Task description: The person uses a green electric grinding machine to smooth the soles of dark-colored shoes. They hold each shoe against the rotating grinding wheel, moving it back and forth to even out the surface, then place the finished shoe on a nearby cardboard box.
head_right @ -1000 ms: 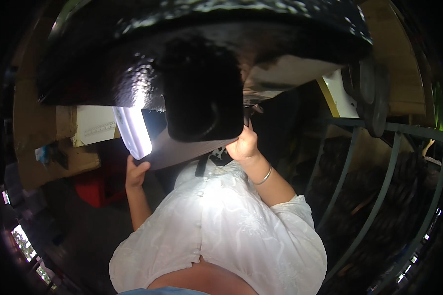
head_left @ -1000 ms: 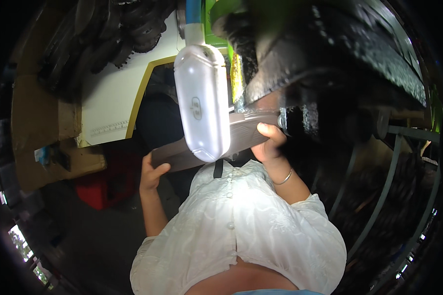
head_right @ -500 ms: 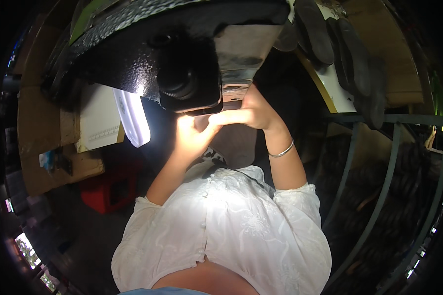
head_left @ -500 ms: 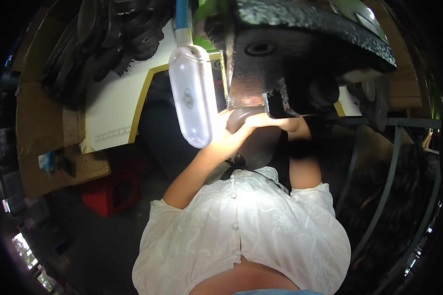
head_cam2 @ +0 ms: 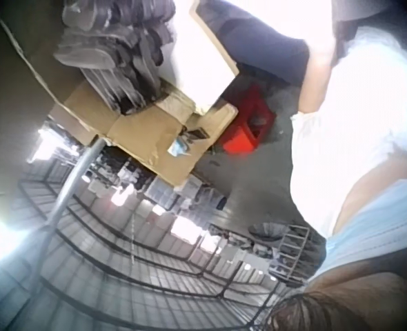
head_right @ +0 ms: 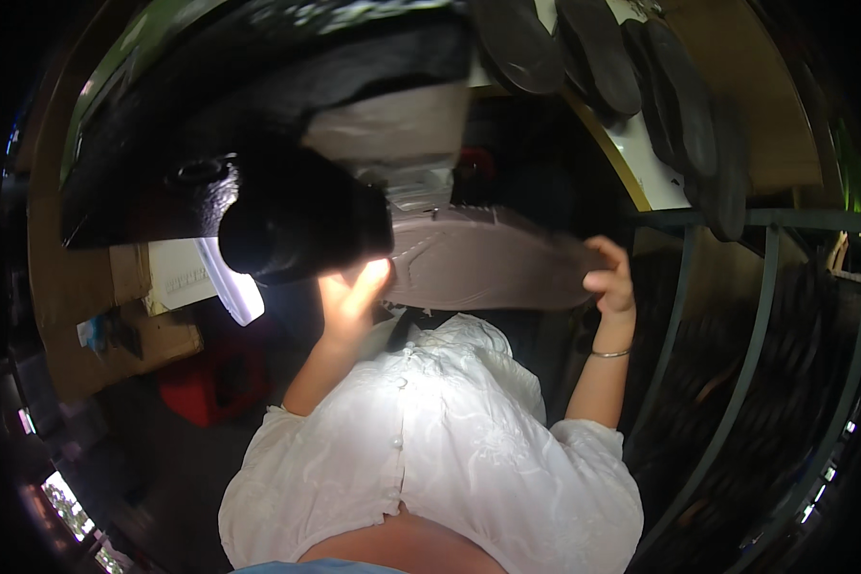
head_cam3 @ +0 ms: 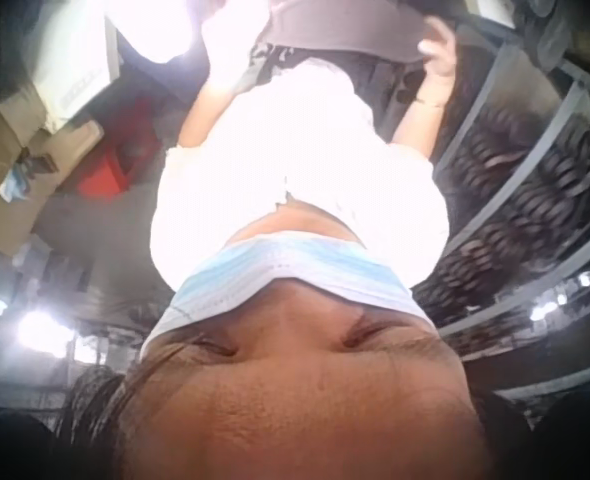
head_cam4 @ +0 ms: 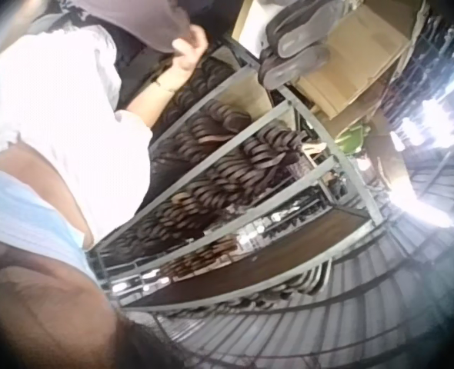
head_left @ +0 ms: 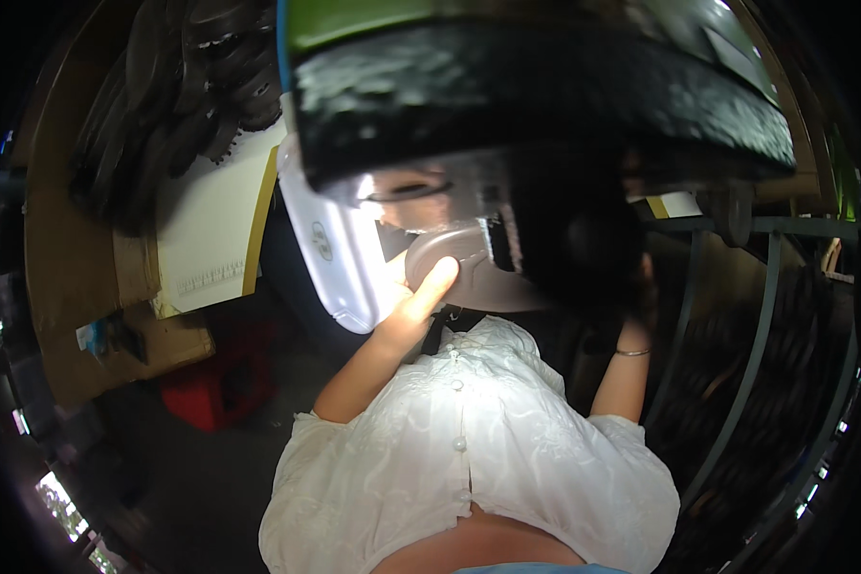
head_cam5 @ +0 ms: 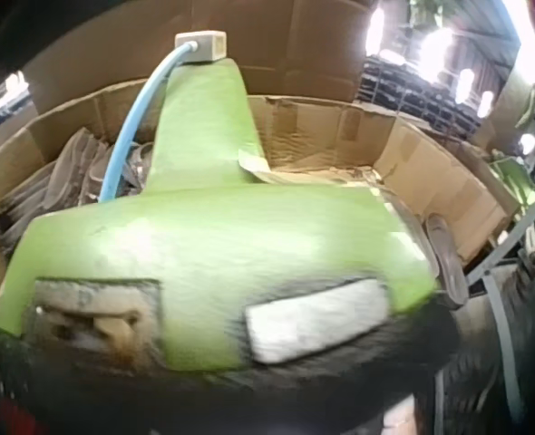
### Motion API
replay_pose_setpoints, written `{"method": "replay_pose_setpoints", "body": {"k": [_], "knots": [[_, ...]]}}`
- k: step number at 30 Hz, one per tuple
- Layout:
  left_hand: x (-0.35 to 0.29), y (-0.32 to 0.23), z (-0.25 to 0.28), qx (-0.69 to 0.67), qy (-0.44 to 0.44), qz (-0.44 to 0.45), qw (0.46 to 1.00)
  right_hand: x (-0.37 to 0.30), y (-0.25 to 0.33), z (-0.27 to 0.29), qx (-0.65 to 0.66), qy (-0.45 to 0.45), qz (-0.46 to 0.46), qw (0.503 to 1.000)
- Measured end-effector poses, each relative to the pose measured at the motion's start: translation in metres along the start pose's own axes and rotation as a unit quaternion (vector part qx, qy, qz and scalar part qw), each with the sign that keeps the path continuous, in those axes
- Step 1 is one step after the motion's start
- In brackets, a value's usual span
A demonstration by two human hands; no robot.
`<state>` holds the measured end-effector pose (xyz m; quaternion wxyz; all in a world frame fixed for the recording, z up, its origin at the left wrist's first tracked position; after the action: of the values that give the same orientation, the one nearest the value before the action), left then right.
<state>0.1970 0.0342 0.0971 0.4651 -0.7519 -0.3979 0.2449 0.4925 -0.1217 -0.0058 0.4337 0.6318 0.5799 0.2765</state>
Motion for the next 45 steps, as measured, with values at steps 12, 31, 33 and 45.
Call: {"method": "replay_pose_setpoints", "body": {"k": [12,31,33,45], "knots": [[-0.030,0.035,0.053,0.075,0.053,0.026,0.995,0.059,0.062,-0.069,0.028,-0.007,0.220,0.975],[-0.081,0.043,0.124,0.069,-0.058,0.028,0.996,0.098,0.020,-0.166,0.181,0.104,0.199,0.958],[-0.087,0.031,0.134,0.085,-0.067,0.014,0.994,0.092,0.006,-0.175,0.188,0.093,0.200,0.957],[-0.080,0.045,0.178,0.193,-0.043,0.093,0.976,0.084,0.008,-0.223,-0.049,0.134,0.177,0.974]]}}
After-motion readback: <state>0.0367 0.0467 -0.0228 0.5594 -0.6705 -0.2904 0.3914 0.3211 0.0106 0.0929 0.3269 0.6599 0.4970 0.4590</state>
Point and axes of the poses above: each hand's wrist, its own x-axis towards the middle knuckle, its own z-axis out of the back of the hand, y = z × x, the point moved 7 cm from there along x, towards the middle knuckle, and after that the axes turned 14 degrees about y, right-handed, at the moved point
